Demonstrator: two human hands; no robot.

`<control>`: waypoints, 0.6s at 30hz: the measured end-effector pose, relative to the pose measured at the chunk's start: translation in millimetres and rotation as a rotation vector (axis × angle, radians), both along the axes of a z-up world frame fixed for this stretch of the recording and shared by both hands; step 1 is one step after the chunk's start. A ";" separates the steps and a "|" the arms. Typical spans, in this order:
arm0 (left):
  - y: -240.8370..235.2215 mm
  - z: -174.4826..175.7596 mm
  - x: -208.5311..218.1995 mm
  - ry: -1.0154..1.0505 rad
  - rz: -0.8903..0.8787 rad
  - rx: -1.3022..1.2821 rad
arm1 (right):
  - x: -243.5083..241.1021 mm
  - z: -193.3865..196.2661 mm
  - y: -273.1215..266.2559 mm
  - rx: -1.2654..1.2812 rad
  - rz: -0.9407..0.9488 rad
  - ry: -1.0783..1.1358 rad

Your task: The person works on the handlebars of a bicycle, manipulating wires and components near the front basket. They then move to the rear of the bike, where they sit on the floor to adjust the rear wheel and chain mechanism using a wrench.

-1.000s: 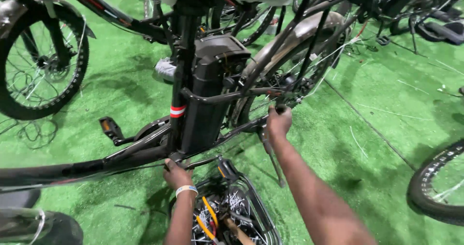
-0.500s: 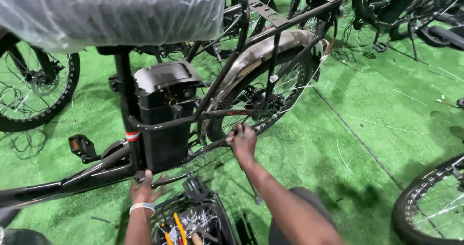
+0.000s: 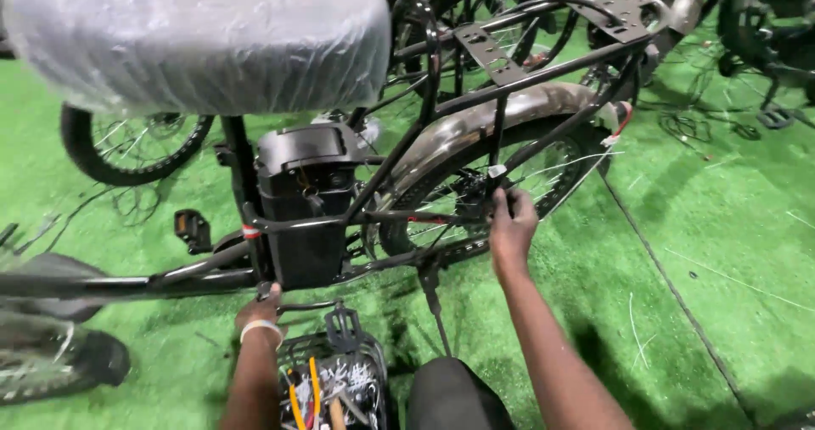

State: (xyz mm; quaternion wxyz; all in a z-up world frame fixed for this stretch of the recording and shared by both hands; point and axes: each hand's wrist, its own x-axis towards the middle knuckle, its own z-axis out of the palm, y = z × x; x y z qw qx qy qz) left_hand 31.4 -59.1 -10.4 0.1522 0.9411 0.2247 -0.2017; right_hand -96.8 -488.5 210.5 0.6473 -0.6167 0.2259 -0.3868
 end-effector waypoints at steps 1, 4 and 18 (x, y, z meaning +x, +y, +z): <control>1.2 -4.9 3.7 0.003 0.037 0.000 | -8.3 8.1 2.6 0.000 0.037 0.003; 4.7 24.5 -17.9 -0.028 0.091 0.057 | -32.2 21.7 8.0 -0.238 0.221 -0.108; 45.0 153.6 -75.9 -0.585 0.110 -0.390 | 51.4 -163.3 47.4 0.407 0.139 0.233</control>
